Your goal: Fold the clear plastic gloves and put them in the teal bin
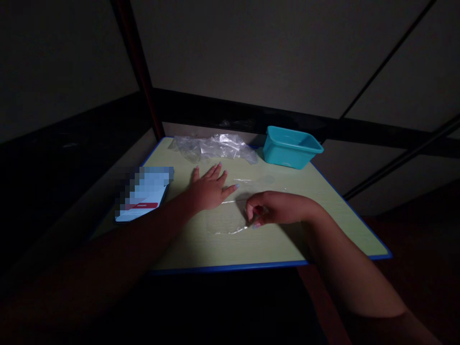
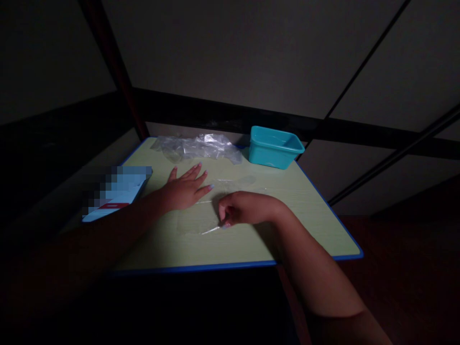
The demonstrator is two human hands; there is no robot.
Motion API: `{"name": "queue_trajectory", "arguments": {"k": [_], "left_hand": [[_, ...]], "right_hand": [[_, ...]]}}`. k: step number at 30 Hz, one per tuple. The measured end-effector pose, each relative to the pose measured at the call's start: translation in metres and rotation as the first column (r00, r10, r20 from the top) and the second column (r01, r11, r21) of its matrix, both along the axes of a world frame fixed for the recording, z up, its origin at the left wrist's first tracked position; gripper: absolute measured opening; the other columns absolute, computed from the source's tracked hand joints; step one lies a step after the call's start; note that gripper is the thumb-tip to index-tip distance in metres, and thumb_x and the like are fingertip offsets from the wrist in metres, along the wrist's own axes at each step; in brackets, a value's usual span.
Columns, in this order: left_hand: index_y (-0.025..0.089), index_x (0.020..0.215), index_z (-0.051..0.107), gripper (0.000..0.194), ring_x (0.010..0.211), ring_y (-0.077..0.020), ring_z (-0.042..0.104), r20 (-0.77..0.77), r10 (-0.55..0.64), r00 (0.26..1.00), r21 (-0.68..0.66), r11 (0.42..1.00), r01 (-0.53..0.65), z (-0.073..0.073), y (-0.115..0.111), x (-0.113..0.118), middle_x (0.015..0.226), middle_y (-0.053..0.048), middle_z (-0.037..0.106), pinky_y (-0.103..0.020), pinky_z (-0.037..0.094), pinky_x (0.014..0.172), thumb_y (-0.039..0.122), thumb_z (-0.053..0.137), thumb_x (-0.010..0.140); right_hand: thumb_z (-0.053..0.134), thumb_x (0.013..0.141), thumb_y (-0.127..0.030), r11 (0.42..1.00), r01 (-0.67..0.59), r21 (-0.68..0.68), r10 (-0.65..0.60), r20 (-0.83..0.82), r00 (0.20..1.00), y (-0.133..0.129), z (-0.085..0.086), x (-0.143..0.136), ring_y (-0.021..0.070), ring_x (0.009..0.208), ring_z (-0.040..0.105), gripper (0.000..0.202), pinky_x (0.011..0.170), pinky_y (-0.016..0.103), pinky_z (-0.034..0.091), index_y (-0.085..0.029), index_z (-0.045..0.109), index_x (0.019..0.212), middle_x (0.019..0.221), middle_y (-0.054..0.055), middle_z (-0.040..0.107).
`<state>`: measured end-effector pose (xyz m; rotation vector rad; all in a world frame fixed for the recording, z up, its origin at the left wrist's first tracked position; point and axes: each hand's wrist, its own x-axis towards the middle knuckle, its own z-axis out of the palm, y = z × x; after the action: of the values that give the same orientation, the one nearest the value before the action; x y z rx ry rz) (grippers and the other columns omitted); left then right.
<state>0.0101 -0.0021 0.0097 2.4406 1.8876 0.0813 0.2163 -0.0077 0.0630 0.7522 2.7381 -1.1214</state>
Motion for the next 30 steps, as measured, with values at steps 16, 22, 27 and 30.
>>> {"name": "queue_trajectory", "arguments": {"k": [16, 22, 27, 30], "left_hand": [[0.019, 0.138, 0.034, 0.061, 0.138, -0.0313, -0.001, -0.050, -0.111, 0.993, 0.221, 0.968, 0.119, 0.001, -0.004, 0.000, 0.151, -0.012, 0.007, -0.061, 0.002, 0.103, 0.053, 0.036, 0.087], [0.029, 0.139, 0.029, 0.058, 0.138, -0.0269, 0.000, 0.006, -0.471, 0.882, 0.034, 0.882, 0.471, 0.007, -0.007, 0.005, 0.152, -0.003, 0.005, -0.054, 0.011, 0.105, 0.055, 0.033, 0.088], [0.028, 0.141, 0.022, 0.060, 0.138, -0.0244, 0.006, 0.059, -0.508, 0.859, -0.090, 0.855, 0.512, 0.004, -0.006, 0.003, 0.150, -0.004, 0.012, -0.052, 0.010, 0.106, 0.055, 0.032, 0.089], [0.027, 0.141, 0.022, 0.059, 0.138, -0.0228, 0.009, 0.085, -0.495, 0.865, -0.097, 0.860, 0.502, 0.000, -0.003, 0.002, 0.150, -0.005, 0.015, -0.050, 0.009, 0.107, 0.054, 0.032, 0.089]], "right_hand": [[0.060, 0.077, -0.029, 0.962, 0.022, -0.272, 0.039, 0.215, 0.976, 0.003, 0.011, 0.023, 0.0074, 0.051, 0.048, 0.042, 0.054, 0.019, 0.041, -0.012, 0.062, 0.116, 0.061, -0.001, 0.062], [0.060, 0.078, -0.031, 0.973, -0.002, -0.229, 0.051, 0.210, 0.976, 0.001, 0.013, 0.022, 0.0100, 0.064, 0.055, 0.047, 0.061, 0.020, 0.042, -0.012, 0.057, 0.121, 0.083, 0.004, 0.069], [0.060, 0.079, -0.034, 0.994, -0.076, -0.079, 0.084, 0.111, 0.990, 0.000, 0.019, 0.021, 0.0125, 0.078, 0.055, 0.046, 0.074, 0.024, 0.042, -0.015, 0.057, 0.121, 0.097, 0.006, 0.066], [0.062, 0.078, -0.034, 0.991, -0.123, 0.055, 0.122, 0.029, 0.992, 0.000, 0.020, 0.021, 0.0161, 0.094, 0.052, 0.043, 0.088, 0.029, 0.038, -0.018, 0.060, 0.118, 0.108, 0.009, 0.061]]}}
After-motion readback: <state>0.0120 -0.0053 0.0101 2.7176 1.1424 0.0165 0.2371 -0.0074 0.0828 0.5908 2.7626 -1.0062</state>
